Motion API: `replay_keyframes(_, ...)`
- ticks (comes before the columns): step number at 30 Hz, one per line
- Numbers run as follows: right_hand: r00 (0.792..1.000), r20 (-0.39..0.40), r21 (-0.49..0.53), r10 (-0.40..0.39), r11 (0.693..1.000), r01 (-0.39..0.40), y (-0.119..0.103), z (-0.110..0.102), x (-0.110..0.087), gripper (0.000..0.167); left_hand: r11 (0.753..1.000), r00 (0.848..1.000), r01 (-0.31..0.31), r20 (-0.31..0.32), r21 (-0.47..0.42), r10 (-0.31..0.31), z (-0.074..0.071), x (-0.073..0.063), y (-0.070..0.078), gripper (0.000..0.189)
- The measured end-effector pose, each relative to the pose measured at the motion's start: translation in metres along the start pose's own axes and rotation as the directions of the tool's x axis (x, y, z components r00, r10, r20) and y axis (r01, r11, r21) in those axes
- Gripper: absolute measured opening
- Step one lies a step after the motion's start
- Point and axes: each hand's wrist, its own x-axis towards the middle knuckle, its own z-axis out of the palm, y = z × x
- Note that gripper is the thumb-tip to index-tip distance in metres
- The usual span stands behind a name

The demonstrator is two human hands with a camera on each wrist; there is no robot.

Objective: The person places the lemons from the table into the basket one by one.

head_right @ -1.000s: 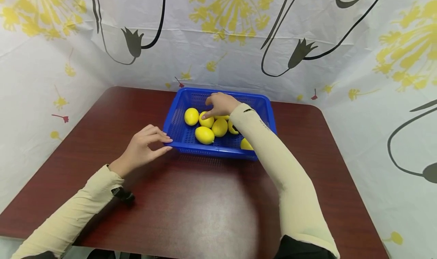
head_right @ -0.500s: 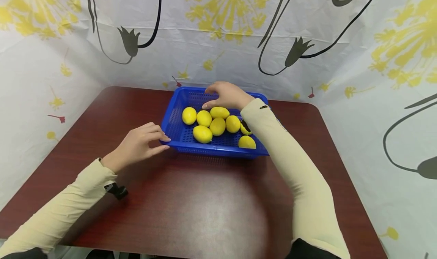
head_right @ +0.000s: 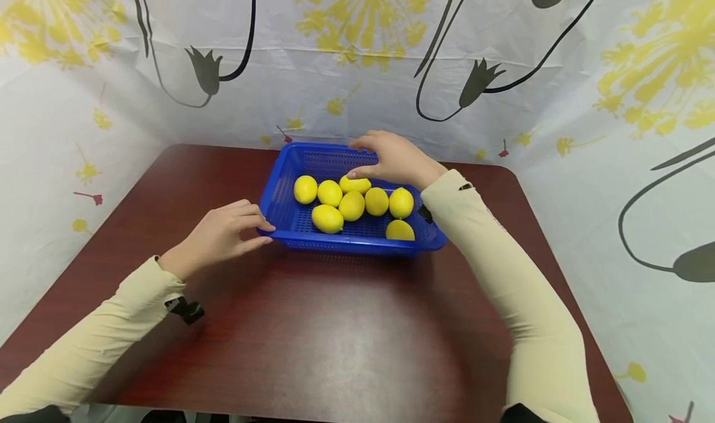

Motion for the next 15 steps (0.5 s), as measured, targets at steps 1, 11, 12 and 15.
replay_keyframes(1,1.000,-0.002,-0.003,-0.001,1.000,0.001,-0.001,0.000,-0.003,0.068,1.000,1.000,0.000,0.002,-0.001,0.000,0.000,0.000,-0.001,0.016)
replay_keyframes(11,0.997,-0.066,-0.039,-0.038,0.999,0.035,-0.003,0.000,-0.030,0.062,1.000,0.999,0.015,0.034,0.008,-0.016,-0.003,-0.001,-0.004,0.018)
replay_keyframes(12,0.997,-0.071,-0.045,-0.040,0.998,0.037,-0.004,0.000,-0.033,0.062,1.000,0.999,0.017,0.039,0.008,-0.017,-0.003,-0.001,-0.004,0.018)
replay_keyframes(15,0.995,-0.088,-0.050,-0.040,0.998,0.036,-0.004,0.000,-0.039,0.062,1.000,0.999,0.015,0.045,0.007,-0.015,-0.006,-0.001,-0.003,0.018)
